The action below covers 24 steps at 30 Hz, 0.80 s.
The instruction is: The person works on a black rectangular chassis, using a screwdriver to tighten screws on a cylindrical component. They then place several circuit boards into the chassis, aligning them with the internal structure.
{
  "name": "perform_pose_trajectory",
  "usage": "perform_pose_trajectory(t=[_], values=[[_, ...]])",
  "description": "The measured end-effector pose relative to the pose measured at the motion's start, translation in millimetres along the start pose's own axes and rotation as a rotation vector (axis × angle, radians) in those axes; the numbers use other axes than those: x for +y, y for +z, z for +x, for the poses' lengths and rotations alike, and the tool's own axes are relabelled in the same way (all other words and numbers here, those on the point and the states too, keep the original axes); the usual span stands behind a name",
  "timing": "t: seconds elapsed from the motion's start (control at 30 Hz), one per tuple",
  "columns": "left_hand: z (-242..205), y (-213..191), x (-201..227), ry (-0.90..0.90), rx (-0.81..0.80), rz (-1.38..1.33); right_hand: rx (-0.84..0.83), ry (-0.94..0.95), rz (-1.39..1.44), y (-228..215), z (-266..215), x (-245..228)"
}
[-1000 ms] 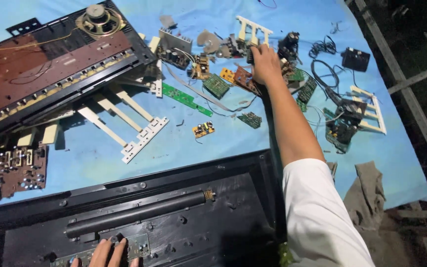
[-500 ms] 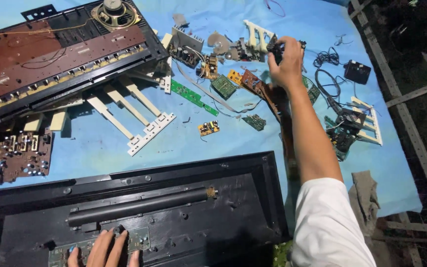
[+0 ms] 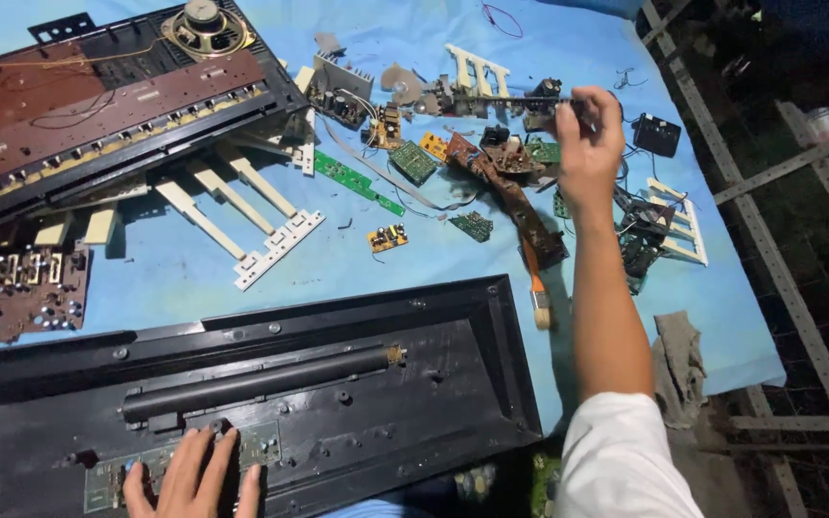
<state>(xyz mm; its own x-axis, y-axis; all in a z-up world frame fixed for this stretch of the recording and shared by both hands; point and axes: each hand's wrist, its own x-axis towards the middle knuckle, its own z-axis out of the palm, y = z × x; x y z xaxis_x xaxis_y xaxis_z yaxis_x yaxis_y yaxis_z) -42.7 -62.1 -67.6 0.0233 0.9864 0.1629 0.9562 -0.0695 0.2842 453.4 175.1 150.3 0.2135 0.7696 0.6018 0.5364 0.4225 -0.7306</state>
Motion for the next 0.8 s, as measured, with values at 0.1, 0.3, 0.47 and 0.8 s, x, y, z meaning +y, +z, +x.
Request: perform_pose_trajectory(t=[0.1, 0.3, 0.47, 0.8], values=[[5.1, -21.6, 10.8, -0.014, -0.005, -0.039, 0.009, 0.027, -0.084, -14.8, -27.6, -12.0], [14.5, -55.5, 17.8, 0.195, 0.155, -0.083, 0.001, 0.366, -0.096, -8.0, -108.1, -54.1], [17.3, -67.8, 22.7, 0.241, 0.135, -0.113, -0.118, 0.732, -0.019, 7.8, -192.2, -63.7], [21.2, -79.8, 26.5, 0.258, 0.15, -0.19, -0.472, 0.929, 0.057, 40.1, -265.2, -98.9]])
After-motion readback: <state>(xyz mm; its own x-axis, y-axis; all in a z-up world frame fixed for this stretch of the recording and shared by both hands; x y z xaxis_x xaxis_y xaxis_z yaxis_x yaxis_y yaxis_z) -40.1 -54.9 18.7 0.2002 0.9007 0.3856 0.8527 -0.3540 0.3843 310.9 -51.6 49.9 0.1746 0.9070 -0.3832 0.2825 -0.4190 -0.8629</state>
